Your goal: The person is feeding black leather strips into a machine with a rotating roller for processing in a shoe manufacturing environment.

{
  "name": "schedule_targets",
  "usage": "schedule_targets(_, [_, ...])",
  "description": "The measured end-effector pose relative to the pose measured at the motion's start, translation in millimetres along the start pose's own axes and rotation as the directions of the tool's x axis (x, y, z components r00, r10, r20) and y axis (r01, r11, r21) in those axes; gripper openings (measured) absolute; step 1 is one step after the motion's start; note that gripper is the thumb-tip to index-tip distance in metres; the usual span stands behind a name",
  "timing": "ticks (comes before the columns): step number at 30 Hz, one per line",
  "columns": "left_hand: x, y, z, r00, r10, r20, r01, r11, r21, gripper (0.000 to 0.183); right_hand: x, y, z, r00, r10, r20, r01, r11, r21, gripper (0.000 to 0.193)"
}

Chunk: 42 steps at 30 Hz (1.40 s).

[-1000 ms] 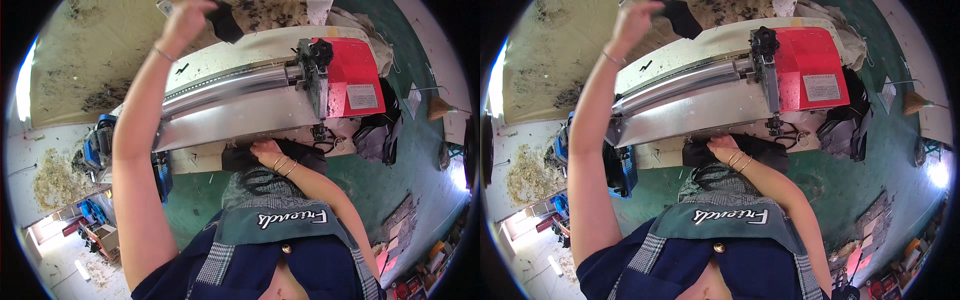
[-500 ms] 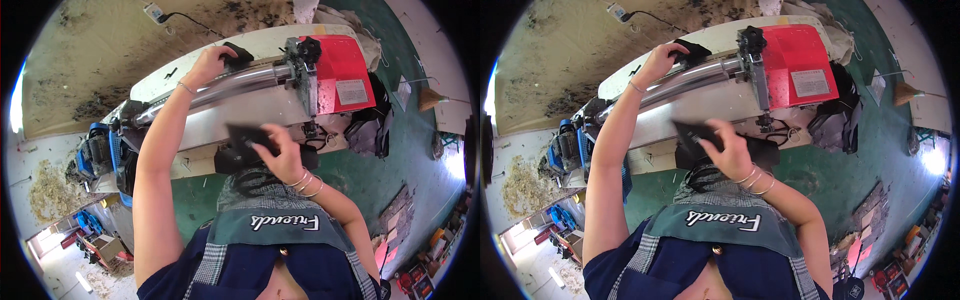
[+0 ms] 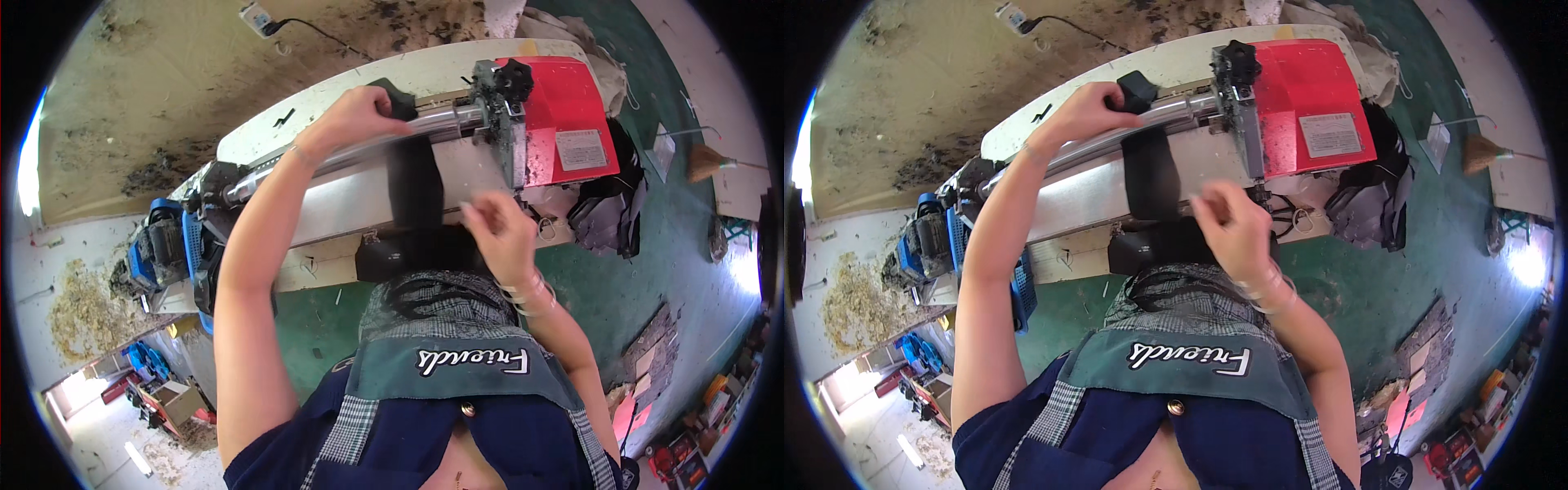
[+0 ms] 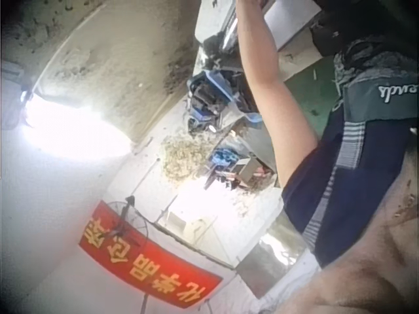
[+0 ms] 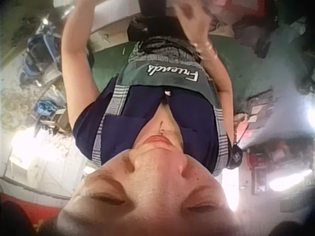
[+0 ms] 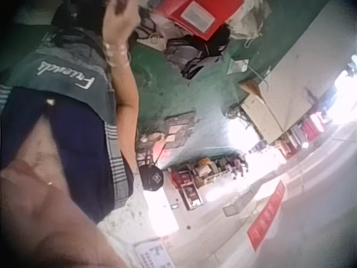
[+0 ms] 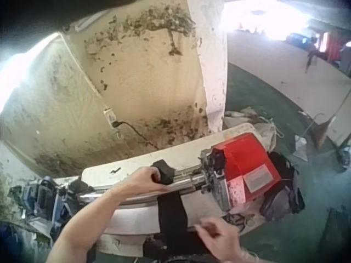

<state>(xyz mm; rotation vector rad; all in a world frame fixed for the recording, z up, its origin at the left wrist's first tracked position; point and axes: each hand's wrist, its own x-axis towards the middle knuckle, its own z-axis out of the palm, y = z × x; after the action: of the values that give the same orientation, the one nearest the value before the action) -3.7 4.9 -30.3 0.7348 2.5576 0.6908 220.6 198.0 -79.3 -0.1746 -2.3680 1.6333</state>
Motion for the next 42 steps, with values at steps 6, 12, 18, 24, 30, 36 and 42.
schedule_targets(6, [-63.0,56.3,-24.4,0.978,0.160,-0.137,-0.157,0.987,0.031,0.020,-22.0,126.0,-88.5,0.661,0.659,-0.358,-0.487,0.740,0.464,0.027])
schedule_targets(12, [-63.4,71.8,-98.8,0.887,0.301,-0.351,-0.270,0.953,0.134,0.018,11.2,165.8,-88.7,0.817,0.512,-0.264,-0.298,0.768,0.568,0.029])
schedule_targets(18, [32.7,121.0,-173.8,0.542,-0.292,-0.788,0.013,0.941,-0.339,0.034,15.1,165.3,-94.3,0.803,0.548,-0.233,-0.321,0.729,0.604,0.029])
schedule_targets(24, [7.1,19.1,-193.2,0.670,0.519,-0.531,-0.214,0.820,0.531,0.049,16.7,157.4,-89.4,0.778,0.596,-0.198,-0.351,0.675,0.650,0.031])
schedule_targets(30, [-2.9,-27.8,-94.4,0.929,0.219,-0.299,-0.151,0.960,0.234,0.027,-22.7,136.3,-96.9,0.788,0.612,-0.071,-0.585,0.779,0.224,0.024])
schedule_targets(36, [-7.1,-8.5,24.3,0.999,-0.002,0.054,-0.010,0.975,0.221,0.059,-48.2,51.9,16.4,0.765,0.222,0.605,-0.125,0.972,-0.199,0.036])
schedule_targets(42, [20.6,-9.0,26.2,0.984,-0.049,0.173,0.021,0.987,0.159,0.065,-34.1,107.3,137.9,0.801,-0.299,0.519,0.535,0.747,-0.395,0.038])
